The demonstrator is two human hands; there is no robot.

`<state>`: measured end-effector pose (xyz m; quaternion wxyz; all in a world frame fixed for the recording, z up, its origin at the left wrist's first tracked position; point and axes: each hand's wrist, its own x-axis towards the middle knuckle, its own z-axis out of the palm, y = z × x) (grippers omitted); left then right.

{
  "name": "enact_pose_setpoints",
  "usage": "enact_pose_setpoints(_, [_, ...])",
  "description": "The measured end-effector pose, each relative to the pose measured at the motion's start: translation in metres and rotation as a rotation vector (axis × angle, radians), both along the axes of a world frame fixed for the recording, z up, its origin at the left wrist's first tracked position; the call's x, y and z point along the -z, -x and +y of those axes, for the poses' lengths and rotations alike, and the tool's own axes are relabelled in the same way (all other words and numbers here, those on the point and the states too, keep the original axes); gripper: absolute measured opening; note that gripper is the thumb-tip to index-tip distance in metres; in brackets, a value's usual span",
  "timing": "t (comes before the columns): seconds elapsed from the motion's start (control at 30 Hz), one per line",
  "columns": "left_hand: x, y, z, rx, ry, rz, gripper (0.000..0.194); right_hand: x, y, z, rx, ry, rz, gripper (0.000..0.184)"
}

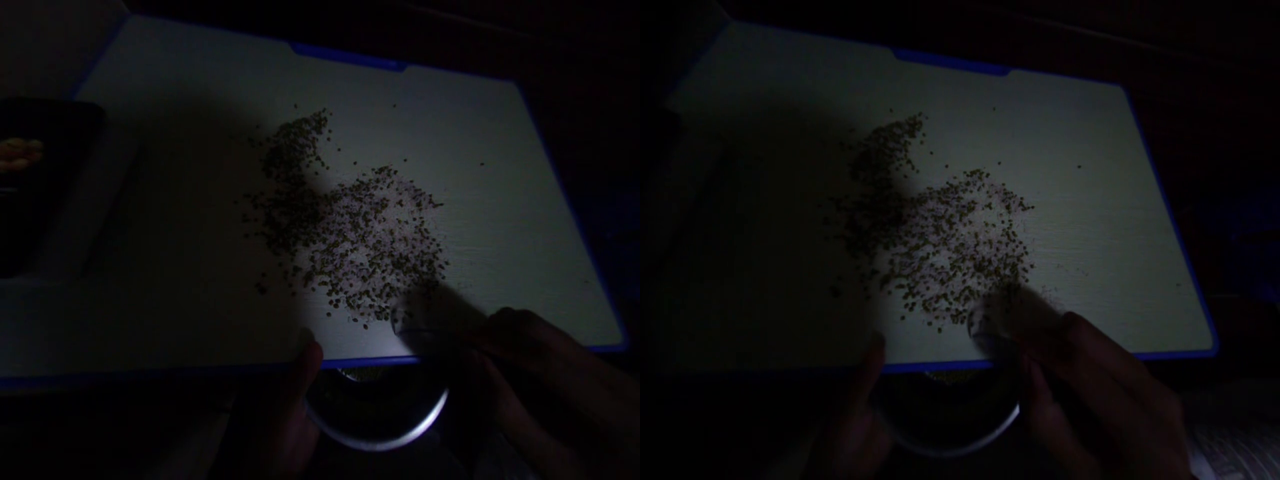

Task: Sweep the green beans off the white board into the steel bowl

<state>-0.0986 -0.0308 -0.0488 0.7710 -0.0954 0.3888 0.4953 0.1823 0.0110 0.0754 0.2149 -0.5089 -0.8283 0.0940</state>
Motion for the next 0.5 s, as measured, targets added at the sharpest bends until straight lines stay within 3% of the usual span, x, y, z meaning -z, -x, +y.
enact_pose_setpoints(0.13, [-0.013, -0.01, 0.01, -0.044, 0.039, 0.035, 0.035, 0.0, 0.019, 0.007, 0.239, 0.063, 0.069, 0.014])
enact_pose_setpoints(0.2, [-0.016, -0.011, 0.011, -0.048, 0.044, 0.028, 0.034, 0.003, 0.022, 0.007, 0.281, 0.057, 0.12, 0.011])
enact_pose_setpoints(0.37, [-0.009, -0.007, 0.002, -0.021, 0.003, -0.003, 0.048, 0.013, 0.023, 0.006, 0.193, 0.033, 0.229, 0.018])
enact_pose_setpoints(0.5, [-0.004, -0.004, -0.003, -0.009, -0.058, -0.057, 0.057, 0.009, 0.021, 0.008, 0.104, 0.085, 0.201, 0.022])
